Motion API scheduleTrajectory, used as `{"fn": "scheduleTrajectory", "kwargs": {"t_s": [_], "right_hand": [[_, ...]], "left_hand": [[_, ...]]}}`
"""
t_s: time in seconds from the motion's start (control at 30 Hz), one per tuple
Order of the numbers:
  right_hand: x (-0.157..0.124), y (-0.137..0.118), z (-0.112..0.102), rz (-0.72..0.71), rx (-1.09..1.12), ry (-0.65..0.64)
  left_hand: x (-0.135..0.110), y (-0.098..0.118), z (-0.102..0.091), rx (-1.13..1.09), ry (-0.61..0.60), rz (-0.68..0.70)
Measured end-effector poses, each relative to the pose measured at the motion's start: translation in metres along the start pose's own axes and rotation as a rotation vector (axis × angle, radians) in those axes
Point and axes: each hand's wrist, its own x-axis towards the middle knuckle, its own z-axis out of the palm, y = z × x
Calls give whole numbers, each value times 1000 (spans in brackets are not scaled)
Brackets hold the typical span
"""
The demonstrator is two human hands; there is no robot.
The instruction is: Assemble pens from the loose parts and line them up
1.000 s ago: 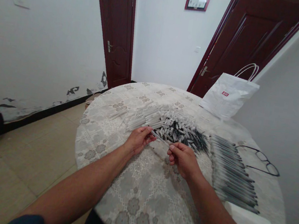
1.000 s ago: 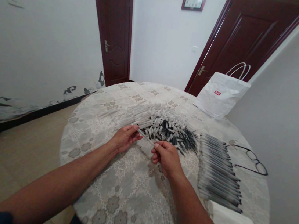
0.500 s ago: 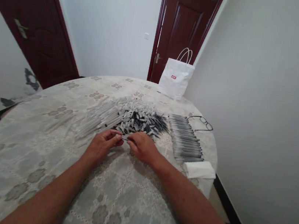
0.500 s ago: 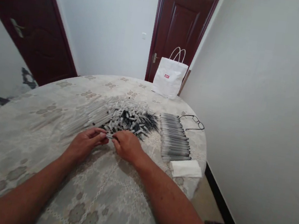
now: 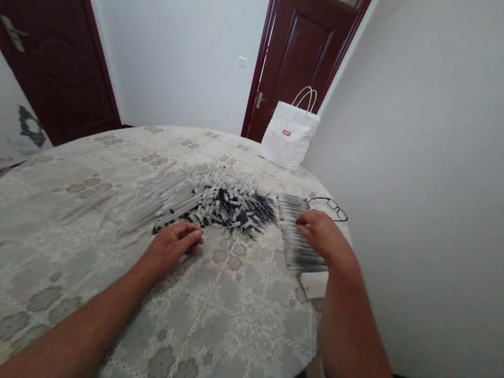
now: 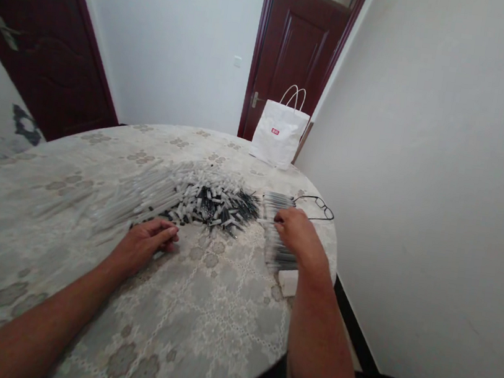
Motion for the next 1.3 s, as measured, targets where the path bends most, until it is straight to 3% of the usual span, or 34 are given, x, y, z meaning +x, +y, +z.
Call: {"fn": "scheduleTrajectory", "kwargs": {"t_s": [0.1,0.2,0.43,0.6,0.73,0.93,1.03,1.13,1.3], "right_hand": [[-14,34,8,86,-51,-40],[-21,49,22,110,-82,-52],[-19,43,41,121,-142,2],[-20,33,35,194,-169,-41],[-12,6,14,119,-133,-71],[17,-81,-5,-175,57,-277],[31,-119,6,-286,68,-370],[43,-139,29,-325,63,-401],[51,-149,71,-200,38,-282]], "left_hand": [[1,-1,0,28,-13,17],[2,-1,-1,58,-14,27],[4,-8,-2,120,-35,46],[3,-11,-4,148,-47,59],[-2,-7,-3,152,-30,57],[-10,-3,-3,213,63,80],[-12,-4,-6,282,237,127],[-10,-6,-8,321,373,160],[-6,-12,-5,364,393,170]]}}
